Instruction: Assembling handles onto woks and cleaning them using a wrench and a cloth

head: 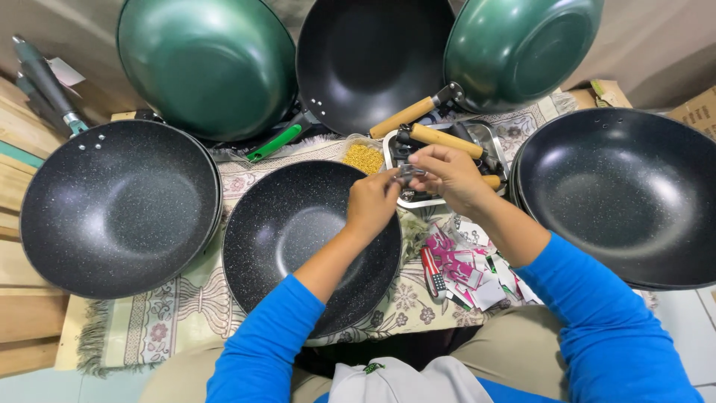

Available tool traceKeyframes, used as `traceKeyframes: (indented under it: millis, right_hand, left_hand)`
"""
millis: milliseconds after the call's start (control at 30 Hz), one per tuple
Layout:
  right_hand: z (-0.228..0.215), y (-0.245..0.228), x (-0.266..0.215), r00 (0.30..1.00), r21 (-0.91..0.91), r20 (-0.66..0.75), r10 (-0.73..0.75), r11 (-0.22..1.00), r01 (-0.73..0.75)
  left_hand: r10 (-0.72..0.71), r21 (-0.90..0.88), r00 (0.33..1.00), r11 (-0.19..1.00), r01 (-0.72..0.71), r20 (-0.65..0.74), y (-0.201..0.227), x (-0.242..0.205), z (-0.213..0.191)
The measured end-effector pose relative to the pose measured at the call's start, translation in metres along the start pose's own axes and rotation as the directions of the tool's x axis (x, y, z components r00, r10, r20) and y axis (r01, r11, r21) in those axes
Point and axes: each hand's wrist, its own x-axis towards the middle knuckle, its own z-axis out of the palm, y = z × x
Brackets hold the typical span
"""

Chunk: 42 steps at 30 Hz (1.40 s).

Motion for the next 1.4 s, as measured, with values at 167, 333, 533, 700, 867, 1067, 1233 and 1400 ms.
traceKeyframes:
  millis: [167, 333, 533, 700, 867, 1067, 1233, 1400]
  right_hand:
    - [0.02, -0.033, 0.003, 0.985, -0.107, 0.159, -0.073, 0.99, 0.09]
    - [0.03, -0.039, 0.016, 0.963, -0.37, 0.268, -0.036, 0.919, 0.138]
    - [0.032, 0.003, 0.035, 0.93, -0.416, 0.366, 0.025, 0.899, 0.139]
    - [0.0, 0.037, 0.07, 0.96, -0.346, 0.278, -0.044, 0.927, 0.143]
    - [-0.018, 0.02, 0.072, 0.976, -0.405, 0.161, -0.144, 0.893, 0.198]
    - [-0.024, 0.022, 0.076, 0.98, -0.416, 0.138, -0.14, 0.89, 0.186]
    - [-0.023, 0.022, 0.077, 0.978, -0.41, 0.154, -0.14, 0.892, 0.192]
    - [-0.029, 0.02, 0.077, 0.976, -0.394, 0.144, -0.165, 0.895, 0.21]
  left_hand:
    - [-0.235, -0.44, 0.971, 0.868, 0.229, 0.041, 0.02, 0.003, -0.035]
    - [-0.344, -0.735, 0.902, 0.534, 0.417, 0.262, 0.002, -0.003, -0.039]
    - [-0.362, -0.684, 0.891, 0.578, 0.446, 0.275, -0.006, -0.008, -0.041]
    - [-0.396, -0.568, 0.906, 0.715, 0.407, 0.15, -0.014, -0.011, -0.03]
    - [-0.426, -0.088, 0.903, 0.899, 0.43, 0.059, -0.001, -0.03, -0.023]
    - [-0.599, 0.034, 0.749, 0.787, 0.616, 0.283, 0.061, -0.056, -0.007]
    - [-0.56, 0.161, 0.8, 0.828, 0.537, 0.215, 0.002, -0.059, 0.051]
    - [-0.361, 0.161, 0.894, 0.931, 0.328, 0.264, 0.029, -0.08, 0.017]
